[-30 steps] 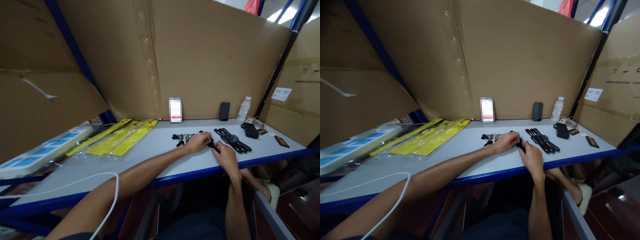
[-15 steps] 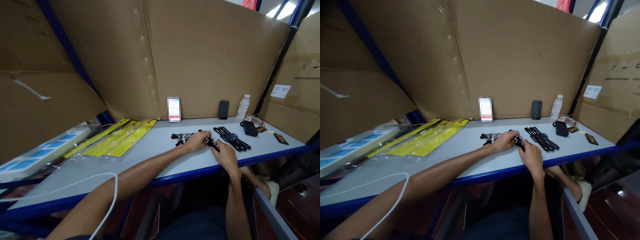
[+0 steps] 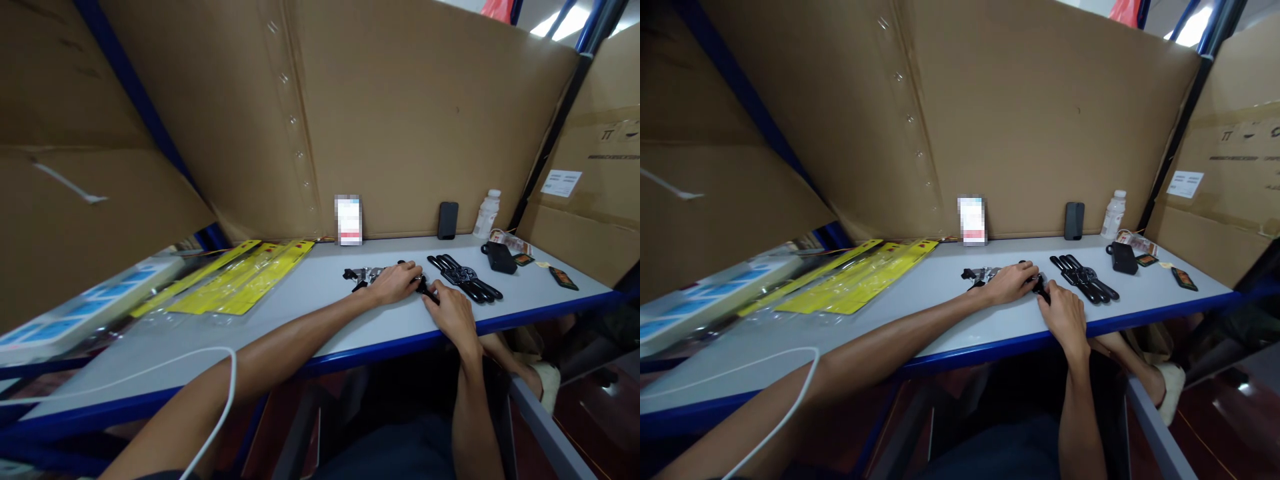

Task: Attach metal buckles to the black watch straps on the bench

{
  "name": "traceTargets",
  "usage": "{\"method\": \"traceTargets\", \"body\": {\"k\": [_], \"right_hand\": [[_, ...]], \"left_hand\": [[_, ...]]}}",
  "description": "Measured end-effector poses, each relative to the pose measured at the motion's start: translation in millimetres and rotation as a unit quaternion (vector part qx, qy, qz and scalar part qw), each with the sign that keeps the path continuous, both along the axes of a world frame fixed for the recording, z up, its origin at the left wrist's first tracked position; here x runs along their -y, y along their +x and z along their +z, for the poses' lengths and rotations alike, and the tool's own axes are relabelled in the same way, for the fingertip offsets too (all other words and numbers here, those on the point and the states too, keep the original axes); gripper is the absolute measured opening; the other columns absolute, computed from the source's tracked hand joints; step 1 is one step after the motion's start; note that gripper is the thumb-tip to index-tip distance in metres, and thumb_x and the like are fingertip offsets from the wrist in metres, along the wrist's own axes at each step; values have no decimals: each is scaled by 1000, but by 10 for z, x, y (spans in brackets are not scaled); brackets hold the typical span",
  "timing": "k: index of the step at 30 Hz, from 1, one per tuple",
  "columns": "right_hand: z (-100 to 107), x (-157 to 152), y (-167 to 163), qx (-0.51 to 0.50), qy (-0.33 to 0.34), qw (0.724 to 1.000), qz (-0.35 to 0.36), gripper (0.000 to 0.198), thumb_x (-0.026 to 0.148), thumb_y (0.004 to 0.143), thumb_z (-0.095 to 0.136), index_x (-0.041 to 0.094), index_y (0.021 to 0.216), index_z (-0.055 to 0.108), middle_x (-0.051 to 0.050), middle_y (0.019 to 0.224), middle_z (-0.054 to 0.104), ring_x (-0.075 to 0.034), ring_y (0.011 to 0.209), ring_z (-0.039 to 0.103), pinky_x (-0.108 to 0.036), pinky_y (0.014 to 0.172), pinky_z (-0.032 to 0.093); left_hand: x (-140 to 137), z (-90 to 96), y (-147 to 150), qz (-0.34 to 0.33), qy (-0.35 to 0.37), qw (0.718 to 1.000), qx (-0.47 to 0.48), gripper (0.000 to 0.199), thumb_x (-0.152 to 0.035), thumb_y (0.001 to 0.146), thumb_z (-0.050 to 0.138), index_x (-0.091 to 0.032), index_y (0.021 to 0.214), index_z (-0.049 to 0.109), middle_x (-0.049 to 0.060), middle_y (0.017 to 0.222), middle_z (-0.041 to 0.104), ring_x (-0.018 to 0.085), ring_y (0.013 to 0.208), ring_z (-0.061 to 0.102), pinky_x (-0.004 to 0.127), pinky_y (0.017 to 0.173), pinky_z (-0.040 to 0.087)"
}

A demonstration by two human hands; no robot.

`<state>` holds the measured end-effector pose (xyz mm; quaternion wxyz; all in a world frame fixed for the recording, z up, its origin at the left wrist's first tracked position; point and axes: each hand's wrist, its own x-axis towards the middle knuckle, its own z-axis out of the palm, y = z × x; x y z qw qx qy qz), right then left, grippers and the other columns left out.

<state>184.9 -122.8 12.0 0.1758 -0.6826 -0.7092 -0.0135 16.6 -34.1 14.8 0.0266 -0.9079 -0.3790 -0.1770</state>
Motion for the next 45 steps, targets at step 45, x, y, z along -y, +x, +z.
{"method": "traceTargets", "body": {"k": [45], "right_hand": [[44,37,-21,35,-34,998,-27,27,41,106,45,22,116,62,-10,105,77,-24,98,72,-29,73,38]], "left_hand": [[-29,5,-24,-59,51,992,103,23,-13,100,40,-19,105,62,10,109,65,24,106,56,38,95,47]]}}
